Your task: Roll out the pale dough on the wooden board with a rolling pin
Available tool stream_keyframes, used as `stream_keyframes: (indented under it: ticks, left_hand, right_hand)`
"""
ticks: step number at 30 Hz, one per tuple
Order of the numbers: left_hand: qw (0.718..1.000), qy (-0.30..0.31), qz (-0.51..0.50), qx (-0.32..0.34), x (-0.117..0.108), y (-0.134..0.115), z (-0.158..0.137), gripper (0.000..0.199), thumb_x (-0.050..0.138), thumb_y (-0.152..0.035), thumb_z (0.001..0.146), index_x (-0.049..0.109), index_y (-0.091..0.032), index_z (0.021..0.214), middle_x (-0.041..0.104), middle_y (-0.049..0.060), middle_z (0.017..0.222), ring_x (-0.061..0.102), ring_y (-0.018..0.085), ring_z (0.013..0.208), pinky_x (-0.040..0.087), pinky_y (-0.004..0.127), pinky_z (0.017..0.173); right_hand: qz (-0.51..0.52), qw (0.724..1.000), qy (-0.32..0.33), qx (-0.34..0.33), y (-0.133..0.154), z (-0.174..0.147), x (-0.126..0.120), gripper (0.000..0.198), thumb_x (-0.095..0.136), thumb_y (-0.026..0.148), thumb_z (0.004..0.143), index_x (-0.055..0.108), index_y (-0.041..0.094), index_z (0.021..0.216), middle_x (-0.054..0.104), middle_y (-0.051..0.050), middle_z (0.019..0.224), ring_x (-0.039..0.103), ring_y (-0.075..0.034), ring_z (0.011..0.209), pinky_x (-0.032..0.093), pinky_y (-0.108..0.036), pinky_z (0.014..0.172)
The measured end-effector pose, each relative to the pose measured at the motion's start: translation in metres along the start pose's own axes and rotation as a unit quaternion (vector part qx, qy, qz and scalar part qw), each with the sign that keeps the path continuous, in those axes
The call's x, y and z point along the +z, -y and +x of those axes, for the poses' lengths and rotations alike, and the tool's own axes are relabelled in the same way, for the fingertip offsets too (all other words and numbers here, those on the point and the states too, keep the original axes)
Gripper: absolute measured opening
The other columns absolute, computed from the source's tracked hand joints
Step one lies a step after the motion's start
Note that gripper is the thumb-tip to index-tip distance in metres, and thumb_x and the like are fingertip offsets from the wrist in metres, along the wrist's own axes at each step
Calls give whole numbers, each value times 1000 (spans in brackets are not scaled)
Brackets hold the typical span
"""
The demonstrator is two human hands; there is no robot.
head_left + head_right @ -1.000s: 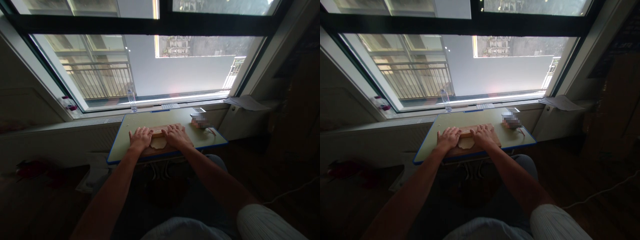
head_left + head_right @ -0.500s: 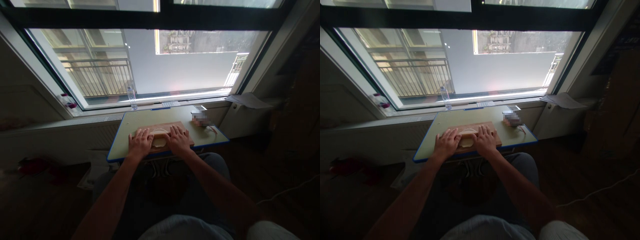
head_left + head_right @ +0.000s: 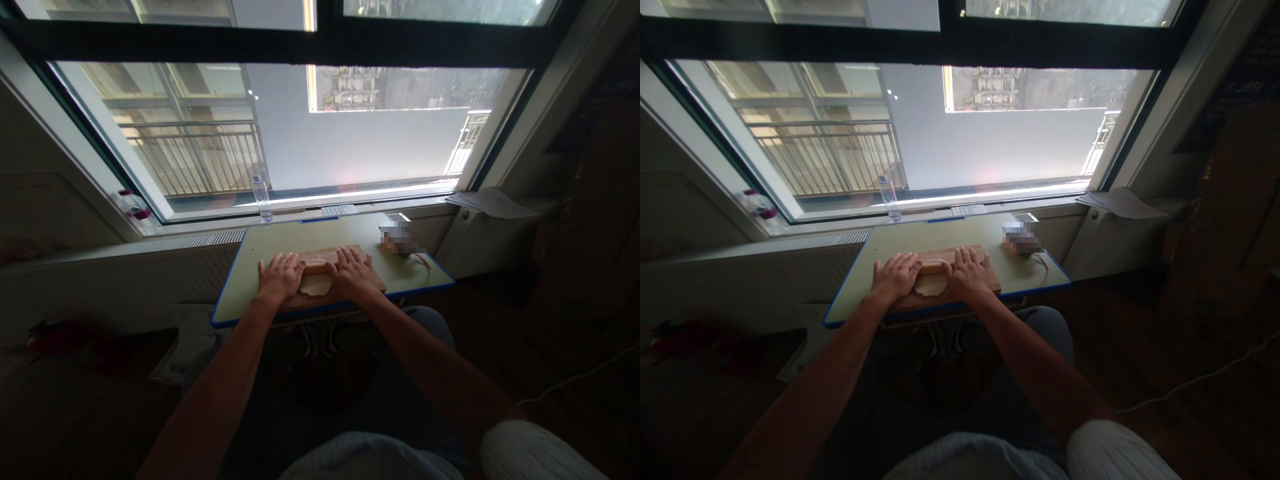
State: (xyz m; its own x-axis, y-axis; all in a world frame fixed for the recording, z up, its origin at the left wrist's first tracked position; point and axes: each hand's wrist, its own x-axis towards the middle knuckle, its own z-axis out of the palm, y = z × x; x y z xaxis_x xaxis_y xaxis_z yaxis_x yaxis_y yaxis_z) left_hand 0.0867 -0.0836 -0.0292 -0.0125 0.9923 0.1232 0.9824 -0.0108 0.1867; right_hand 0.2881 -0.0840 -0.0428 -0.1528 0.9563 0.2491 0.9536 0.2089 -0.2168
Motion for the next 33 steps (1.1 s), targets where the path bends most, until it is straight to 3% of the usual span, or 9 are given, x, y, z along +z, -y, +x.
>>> stream_keyframes:
  ticks: [6,10,12,14,17,19,23,28,33]
  left_hand:
    - [998,55,10,-14,-5,-2,30,67,18,-52,111,55,-31,163,41,4,179,34,34,166,12,76,133]
    - [999,45,11,8,-11,7,44,69,31,-60,108,53,-29,165,40,8,179,36,35,165,18,73,134]
    - [1000,4,12,13,-14,12,58,71,40,-66,103,56,-29,161,47,9,175,43,36,160,24,66,134]
    - [1000,-7,-7,-11,-15,16,74,70,37,-66,104,60,-27,157,53,10,171,49,34,156,35,59,131]
    - [997,46,-10,-55,-11,19,96,70,33,-65,105,61,-27,156,52,13,171,51,36,155,40,60,128]
    - [993,98,3,-71,-6,19,103,72,32,-67,104,57,-29,160,46,13,175,45,39,158,37,65,128]
    - [989,131,30,-60,0,16,101,77,28,-72,104,47,-35,168,33,11,182,32,41,166,26,73,131]
    - [987,156,48,8,-6,15,78,74,23,-70,105,42,-41,170,30,7,184,30,39,167,22,73,132]
    - [985,159,58,41,-9,15,45,76,10,-65,107,32,-37,175,26,6,185,27,35,169,20,70,133]
  right_hand:
    - [-1,999,39,-2,1,35,-11,60,27,52,117,68,19,147,62,-18,158,43,-40,153,22,-69,127]
    - [4,998,65,8,-5,62,-12,66,38,64,111,65,20,153,59,-19,161,40,-42,155,15,-76,127]
    - [18,997,75,27,-8,78,-13,73,36,70,109,62,20,155,57,-19,164,41,-41,155,15,-75,127]
    - [24,993,102,49,-10,95,-13,74,33,70,110,62,21,156,57,-18,165,42,-40,155,17,-75,128]
    - [22,986,151,70,-11,111,-10,76,32,71,109,60,22,160,52,-17,169,39,-41,157,18,-73,128]
    - [22,980,183,78,-11,115,-7,77,34,72,108,56,24,163,47,-16,174,36,-41,160,18,-72,129]
    - [23,979,187,78,-13,109,-2,78,36,74,106,51,28,167,40,-13,178,32,-41,162,19,-71,130]
    - [15,988,147,46,-15,82,-2,68,36,68,108,52,36,165,45,-11,175,36,-41,158,24,-70,127]
    - [-22,997,74,15,-12,41,-2,65,35,58,110,54,28,164,45,-12,175,36,-41,156,26,-67,127]
